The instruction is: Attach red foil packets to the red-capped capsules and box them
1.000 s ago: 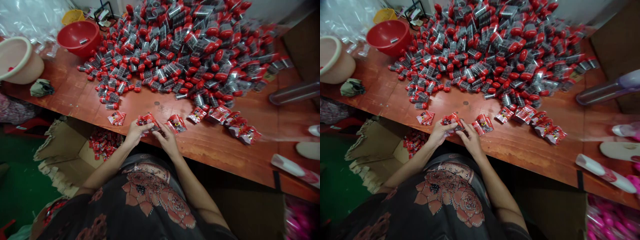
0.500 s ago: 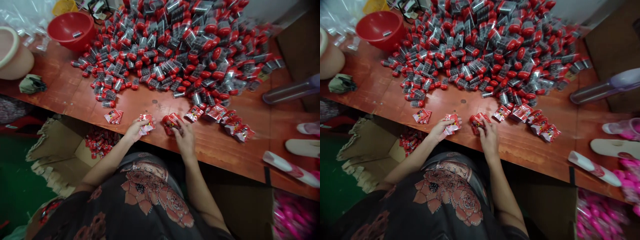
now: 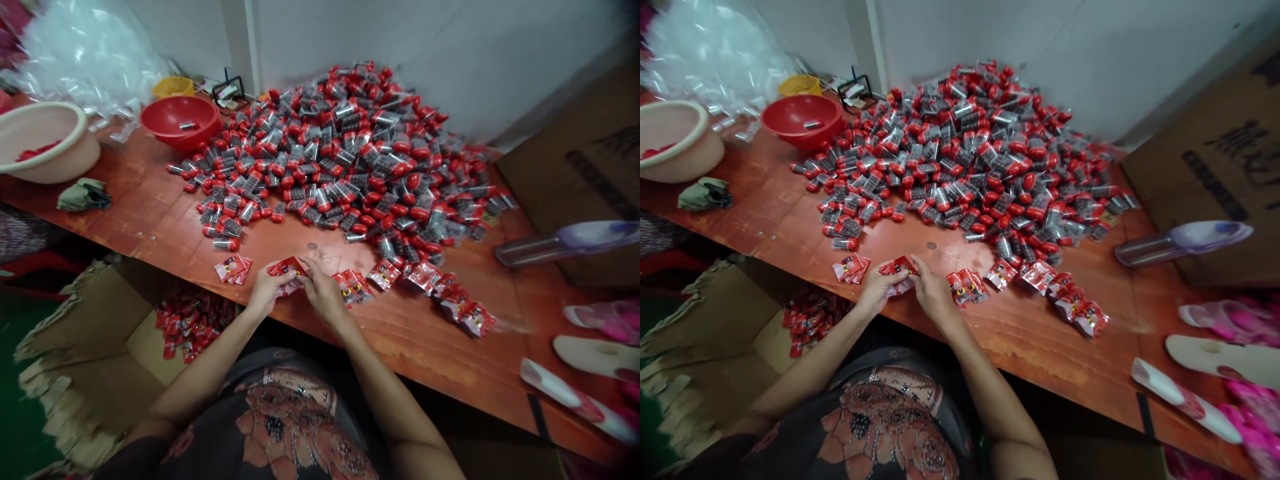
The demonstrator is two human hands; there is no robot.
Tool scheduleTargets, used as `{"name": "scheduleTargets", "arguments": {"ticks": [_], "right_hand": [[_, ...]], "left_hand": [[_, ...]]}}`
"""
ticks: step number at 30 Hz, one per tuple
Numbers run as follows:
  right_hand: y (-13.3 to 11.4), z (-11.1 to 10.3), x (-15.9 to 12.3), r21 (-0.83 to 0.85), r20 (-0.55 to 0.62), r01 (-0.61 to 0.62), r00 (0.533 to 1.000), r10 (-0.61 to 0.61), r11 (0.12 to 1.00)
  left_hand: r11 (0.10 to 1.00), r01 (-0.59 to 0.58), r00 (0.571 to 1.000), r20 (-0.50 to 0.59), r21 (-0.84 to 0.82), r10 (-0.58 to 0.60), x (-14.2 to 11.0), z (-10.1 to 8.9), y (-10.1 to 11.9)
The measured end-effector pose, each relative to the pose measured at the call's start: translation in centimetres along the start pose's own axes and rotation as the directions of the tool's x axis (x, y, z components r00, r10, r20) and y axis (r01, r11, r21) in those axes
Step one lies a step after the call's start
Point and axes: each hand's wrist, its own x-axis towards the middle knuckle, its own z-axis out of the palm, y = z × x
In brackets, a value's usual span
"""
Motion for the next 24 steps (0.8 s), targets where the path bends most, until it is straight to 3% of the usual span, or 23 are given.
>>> {"name": "scheduleTargets", "arguments": {"ticks": [4,9,13,17,20,22,24], "right_hand": [[0.1,-1.5,4.9,-0.216,0.125,0.093,0.990,-0.067,0.972],[1.4,-3.0,12.4,-0.526,-0.084,-0.002,0.995,-0.050,0.850],[2.1,-2.3,14.7,-0.723,-0.035,-0.025,0.999,-0.001,0.690],[1.7,-1.6,12.8,-0.731,0.025,-0.029,0.997,0.069,0.681],[0.9,-1.3,8.8,-0.607,-0.009,-0.066,0.997,0.075,0.792],[0.2,-1.0,5.3,-0.321,-0.075,-0.047,0.997,0.024,0.946],[-0.6,-0.5,1.6,0.083,-0.180,-0.067,0.980,0.082,0.994]], "left_hand": [[0.997,-0.043,0.998,-0.047,-0.064,0.040,1.6,-0.8,0.5],[0.983,0.009,0.994,-0.104,-0.184,-0.028,2.6,-1.7,1.3],[0.973,0.025,0.989,-0.138,-0.228,-0.057,2.5,-2.2,2.2],[0.972,0.043,0.983,-0.165,-0.231,-0.083,2.2,-2.7,2.5],[0.971,0.054,0.981,-0.169,-0.231,-0.095,2.1,-2.9,2.3],[0.967,0.063,0.982,-0.159,-0.245,-0.105,2.0,-2.9,2.0],[0.959,0.075,0.980,-0.157,-0.272,-0.121,2.0,-2.7,1.8]]}}
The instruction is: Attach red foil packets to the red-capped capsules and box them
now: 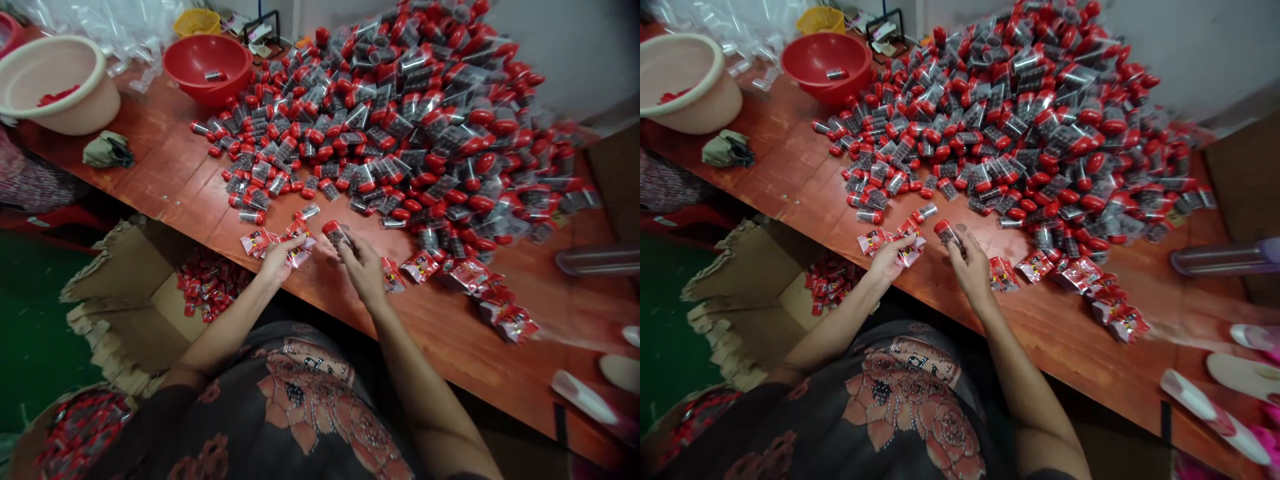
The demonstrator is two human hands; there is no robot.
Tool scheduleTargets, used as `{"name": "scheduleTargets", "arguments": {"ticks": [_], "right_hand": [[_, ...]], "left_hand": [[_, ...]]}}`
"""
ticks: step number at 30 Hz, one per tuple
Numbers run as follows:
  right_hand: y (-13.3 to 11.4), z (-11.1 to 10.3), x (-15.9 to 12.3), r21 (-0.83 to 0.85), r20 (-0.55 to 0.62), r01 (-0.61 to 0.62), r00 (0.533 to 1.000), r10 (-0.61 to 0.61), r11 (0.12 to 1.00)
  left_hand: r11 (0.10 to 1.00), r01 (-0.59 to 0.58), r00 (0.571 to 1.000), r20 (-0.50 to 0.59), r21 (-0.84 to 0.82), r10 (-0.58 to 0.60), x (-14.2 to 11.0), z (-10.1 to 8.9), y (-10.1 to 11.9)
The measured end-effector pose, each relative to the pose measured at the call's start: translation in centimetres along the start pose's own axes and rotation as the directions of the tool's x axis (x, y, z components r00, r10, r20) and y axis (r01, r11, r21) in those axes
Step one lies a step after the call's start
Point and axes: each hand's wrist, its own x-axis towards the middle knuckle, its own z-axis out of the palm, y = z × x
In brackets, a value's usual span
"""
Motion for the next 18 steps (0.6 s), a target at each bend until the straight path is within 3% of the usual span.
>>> {"name": "scheduleTargets", "arguments": {"ticks": [2,6,11,18], "right_hand": [[-0.6,0.1,-3.3,0.239,-0.028,-0.069,0.997,0.078,0.969],[-1.3,0.7,-6.7,0.382,-0.069,-0.127,0.984,0.165,0.915],[-1.2,0.8,-6.9,0.468,-0.110,-0.137,0.971,0.211,0.873],[-0.8,0.6,-6.8,0.495,-0.137,-0.139,0.962,0.235,0.858]], "left_hand": [[0.999,0.019,1.000,-0.006,-0.036,-0.019,-0.1,0.3,-0.3],[0.993,0.078,0.997,0.026,-0.087,-0.076,-0.4,1.4,-1.1],[0.990,0.106,0.994,0.038,-0.088,-0.103,-1.1,2.4,-2.1],[0.997,0.061,0.997,0.041,-0.038,-0.059,-1.9,2.6,-3.0]]}}
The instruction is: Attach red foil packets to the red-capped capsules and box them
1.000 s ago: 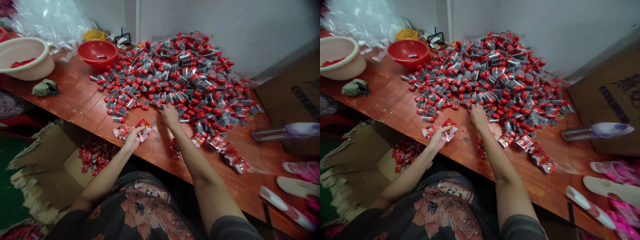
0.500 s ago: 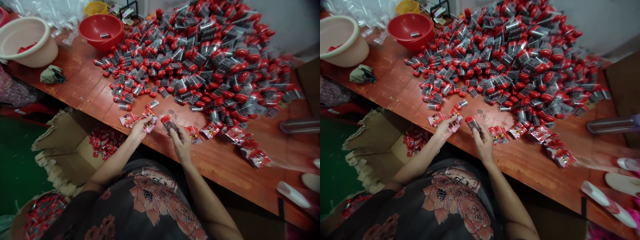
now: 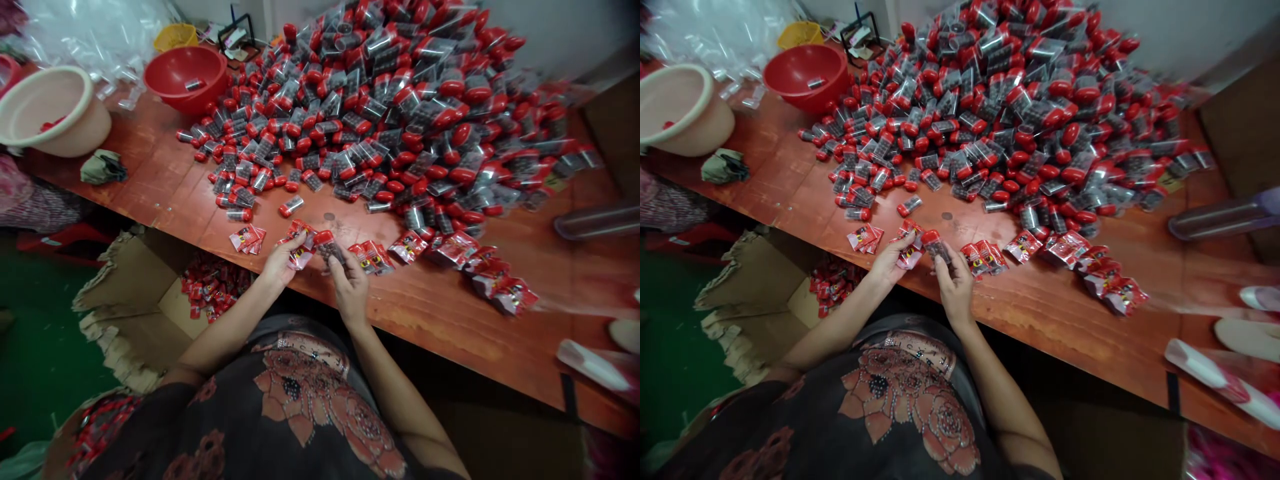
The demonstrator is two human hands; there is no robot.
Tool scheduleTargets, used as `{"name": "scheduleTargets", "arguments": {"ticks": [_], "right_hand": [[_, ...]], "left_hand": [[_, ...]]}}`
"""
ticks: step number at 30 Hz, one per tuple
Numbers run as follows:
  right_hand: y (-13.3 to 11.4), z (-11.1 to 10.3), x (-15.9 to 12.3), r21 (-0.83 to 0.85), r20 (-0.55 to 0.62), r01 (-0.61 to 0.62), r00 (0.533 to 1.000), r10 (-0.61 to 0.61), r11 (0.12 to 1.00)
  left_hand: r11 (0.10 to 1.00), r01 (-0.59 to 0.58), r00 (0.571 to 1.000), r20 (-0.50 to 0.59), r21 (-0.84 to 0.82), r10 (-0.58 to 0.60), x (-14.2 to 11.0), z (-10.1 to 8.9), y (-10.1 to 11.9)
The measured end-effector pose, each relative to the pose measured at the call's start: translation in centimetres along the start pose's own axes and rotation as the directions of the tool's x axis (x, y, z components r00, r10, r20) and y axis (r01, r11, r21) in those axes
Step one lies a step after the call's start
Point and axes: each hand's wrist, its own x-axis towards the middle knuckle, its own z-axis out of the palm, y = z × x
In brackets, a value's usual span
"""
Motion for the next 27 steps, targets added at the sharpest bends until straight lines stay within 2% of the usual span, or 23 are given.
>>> {"name": "scheduleTargets", "arguments": {"ticks": [3,9,14,21,27], "right_hand": [[0.0,-0.2,0.0,-0.023,-0.017,0.023,1.000,-0.024,0.999],[-0.4,-0.7,-0.4,-0.040,0.095,0.067,0.993,-0.063,0.997],[-0.7,-0.9,-0.5,-0.065,0.108,0.064,0.993,-0.056,0.996],[-0.8,-1.9,0.1,-0.051,0.210,0.040,0.977,-0.028,0.998],[-1.7,-2.7,0.1,-0.234,0.227,0.205,0.962,-0.151,0.950]], "left_hand": [[0.999,-0.027,1.000,0.008,0.017,0.027,-0.2,0.1,-0.1],[0.986,-0.155,0.988,0.016,0.059,0.155,-0.9,0.8,0.0],[0.960,-0.253,0.967,0.038,0.119,0.251,-1.5,1.0,0.0],[0.946,-0.250,0.964,0.141,0.206,0.224,-2.4,1.3,0.4],[0.928,-0.320,0.946,0.109,0.190,0.305,-2.8,1.7,0.4]]}}
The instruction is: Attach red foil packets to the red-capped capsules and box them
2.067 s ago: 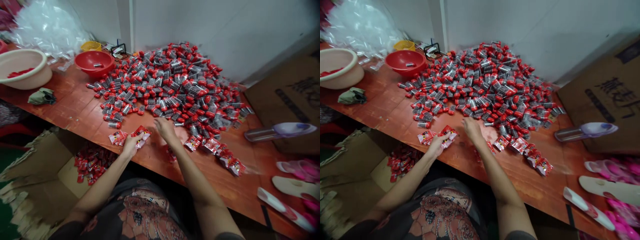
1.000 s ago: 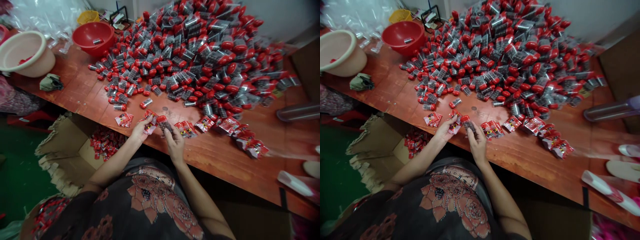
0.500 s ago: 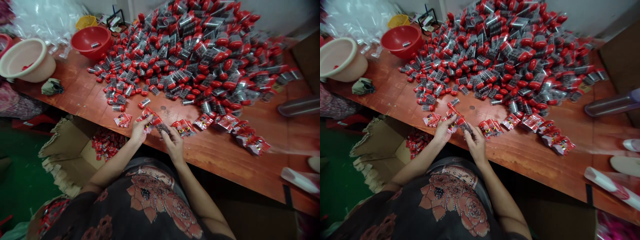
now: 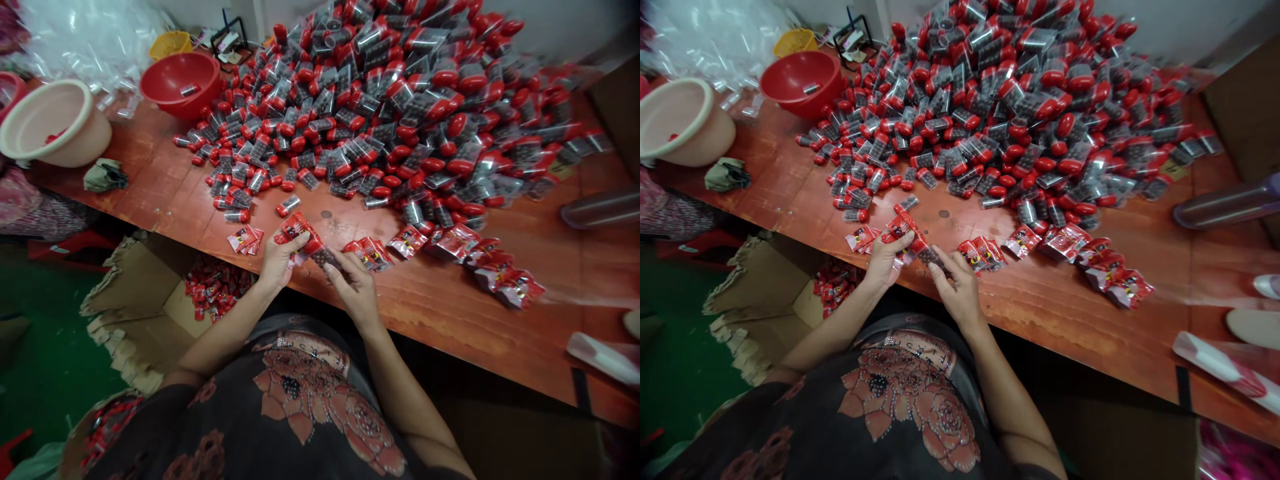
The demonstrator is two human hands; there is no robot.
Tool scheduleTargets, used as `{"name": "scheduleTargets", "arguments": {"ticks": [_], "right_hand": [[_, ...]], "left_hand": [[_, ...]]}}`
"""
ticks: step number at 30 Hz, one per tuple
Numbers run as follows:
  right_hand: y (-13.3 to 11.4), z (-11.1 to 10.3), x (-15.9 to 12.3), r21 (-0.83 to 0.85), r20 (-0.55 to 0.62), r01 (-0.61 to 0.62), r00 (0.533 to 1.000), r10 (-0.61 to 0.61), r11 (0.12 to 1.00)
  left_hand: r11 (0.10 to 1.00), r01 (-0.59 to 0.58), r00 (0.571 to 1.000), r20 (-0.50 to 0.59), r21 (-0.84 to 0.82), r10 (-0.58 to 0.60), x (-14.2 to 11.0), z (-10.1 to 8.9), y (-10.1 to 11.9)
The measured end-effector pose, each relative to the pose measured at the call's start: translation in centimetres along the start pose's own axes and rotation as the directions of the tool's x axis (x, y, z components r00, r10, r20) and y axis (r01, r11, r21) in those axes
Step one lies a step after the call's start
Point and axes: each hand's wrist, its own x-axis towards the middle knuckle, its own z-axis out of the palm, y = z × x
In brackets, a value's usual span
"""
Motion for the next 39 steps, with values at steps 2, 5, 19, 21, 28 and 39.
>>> {"name": "scheduleTargets", "arguments": {"ticks": [2,5,19,21,28,39], "right_hand": [[-0.5,-0.2,0.0,-0.039,0.009,0.033,0.999,-0.032,0.999],[-1.1,-0.3,-0.1,-0.092,0.038,0.095,0.995,-0.092,0.991],[-1.4,-0.8,-0.2,0.121,-0.014,-0.089,0.996,0.091,0.989],[-1.2,-0.6,-0.2,0.197,-0.032,-0.133,0.989,0.142,0.971],[-1.0,0.1,-0.7,0.228,-0.125,-0.133,0.978,0.165,0.965],[-0.3,1.2,-0.6,0.340,-0.037,-0.185,0.977,0.209,0.922]], "left_hand": [[1.000,-0.001,1.000,0.010,-0.010,0.001,-0.1,0.1,0.0],[1.000,-0.003,1.000,0.019,-0.012,0.003,-0.2,0.2,0.1],[0.999,-0.043,0.997,0.060,0.028,0.041,-1.2,0.2,-0.1],[0.997,-0.032,0.997,0.070,0.064,0.028,-1.4,0.2,0.1],[0.992,0.032,0.995,0.089,0.124,-0.043,-1.9,0.0,0.5],[0.976,0.085,0.978,0.168,0.200,-0.120,-1.3,-0.9,0.7]]}}
